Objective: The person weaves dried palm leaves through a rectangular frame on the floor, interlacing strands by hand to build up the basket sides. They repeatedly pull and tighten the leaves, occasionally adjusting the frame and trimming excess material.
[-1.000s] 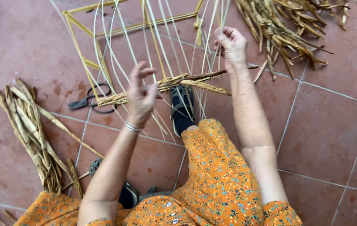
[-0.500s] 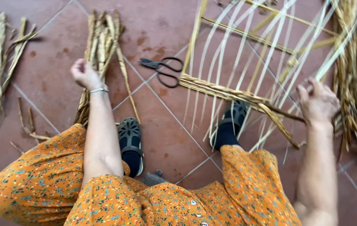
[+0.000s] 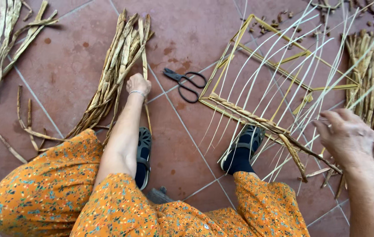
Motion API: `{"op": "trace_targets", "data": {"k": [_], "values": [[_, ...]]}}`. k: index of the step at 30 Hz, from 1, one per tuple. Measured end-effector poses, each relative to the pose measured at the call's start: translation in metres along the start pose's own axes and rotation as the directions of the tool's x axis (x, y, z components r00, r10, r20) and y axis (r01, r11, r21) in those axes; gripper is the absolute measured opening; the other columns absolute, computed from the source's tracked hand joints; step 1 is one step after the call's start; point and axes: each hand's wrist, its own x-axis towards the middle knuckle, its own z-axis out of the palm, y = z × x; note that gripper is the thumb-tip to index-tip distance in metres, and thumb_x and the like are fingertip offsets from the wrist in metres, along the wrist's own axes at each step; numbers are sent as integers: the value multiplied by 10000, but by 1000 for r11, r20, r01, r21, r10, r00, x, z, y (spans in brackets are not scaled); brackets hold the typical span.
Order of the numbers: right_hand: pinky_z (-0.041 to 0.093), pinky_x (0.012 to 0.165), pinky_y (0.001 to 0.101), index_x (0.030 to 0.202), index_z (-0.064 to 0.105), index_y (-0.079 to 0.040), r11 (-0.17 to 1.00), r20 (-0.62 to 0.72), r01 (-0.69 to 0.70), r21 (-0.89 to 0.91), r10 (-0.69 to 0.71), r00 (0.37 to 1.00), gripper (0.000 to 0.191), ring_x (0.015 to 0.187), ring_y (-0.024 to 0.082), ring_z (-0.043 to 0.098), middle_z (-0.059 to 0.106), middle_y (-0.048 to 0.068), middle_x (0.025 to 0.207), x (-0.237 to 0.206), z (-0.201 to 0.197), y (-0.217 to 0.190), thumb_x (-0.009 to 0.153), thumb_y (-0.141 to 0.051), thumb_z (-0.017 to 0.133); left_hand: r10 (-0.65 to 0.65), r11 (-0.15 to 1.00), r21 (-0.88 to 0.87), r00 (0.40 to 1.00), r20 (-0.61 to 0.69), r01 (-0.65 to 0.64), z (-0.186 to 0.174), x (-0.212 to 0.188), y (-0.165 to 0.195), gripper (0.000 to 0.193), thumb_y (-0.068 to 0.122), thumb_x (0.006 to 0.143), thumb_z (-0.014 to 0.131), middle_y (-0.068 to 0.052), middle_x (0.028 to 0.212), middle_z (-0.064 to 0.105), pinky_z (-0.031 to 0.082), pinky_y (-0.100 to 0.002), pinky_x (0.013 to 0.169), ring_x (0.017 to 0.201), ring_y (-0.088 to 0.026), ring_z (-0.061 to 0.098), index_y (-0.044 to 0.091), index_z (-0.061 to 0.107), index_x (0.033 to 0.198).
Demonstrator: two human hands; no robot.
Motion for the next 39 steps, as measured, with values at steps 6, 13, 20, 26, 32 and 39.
{"op": "trace_targets", "data": {"k": [6,13,20,26,32,39], "values": [[579,698,377,1062,783,-145,917,-19,162,366,-166,986,224,764,228,717,738,57,896,39,-40,-96,948,-333,740,121,682,-696,906,407,222,40,-35,34,149,111,918,603,-64,776,729,511,-285,489,601,-144,654,29,726,896],[589,745,338,1064,794,-116,646,139,28,763,-206,969,222,835,193,753,781,67,940,45,-37,-154,912,-266,735,400,199,-977,916,11,-75,32,-85,65,156,63,1028,595,10,815,642,436,-196,560,649,-41,546,38,649,1173],[598,925,343,1474,504,-84,-101,267,-284,953,-157,951,565,1061,160,716,724,84,1242,46,-37,-147,1056,-462,470,657,74,-951,732,-180,-300,-29,-172,117,274,2,1047,598,10,928,663,504,-196,650,814,-53,640,63,579,1313],[616,752,336,1417,482,-82,-585,272,-130,800,162,949,468,873,162,717,719,80,1078,27,-20,-106,1073,-396,444,912,184,-887,411,-8,-424,-8,-246,148,355,-5,1013,640,-38,965,704,547,-237,689,780,-85,644,57,608,1362],[563,644,310,1214,654,-72,251,-223,31,967,788,573,106,855,155,718,715,64,1000,-78,-45,40,1138,-120,596,949,240,-751,313,47,-615,6,-232,158,401,26,933,710,-112,1178,681,552,-239,622,774,-110,643,49,618,1323],[540,751,350,1170,685,-55,734,-300,-634,245,679,670,102,900,205,675,685,82,1016,-203,-73,110,1069,-44,671,956,284,-614,266,124,-736,54,-206,202,288,92,944,754,-104,994,690,562,-332,689,743,-182,660,35,671,1214]]}}
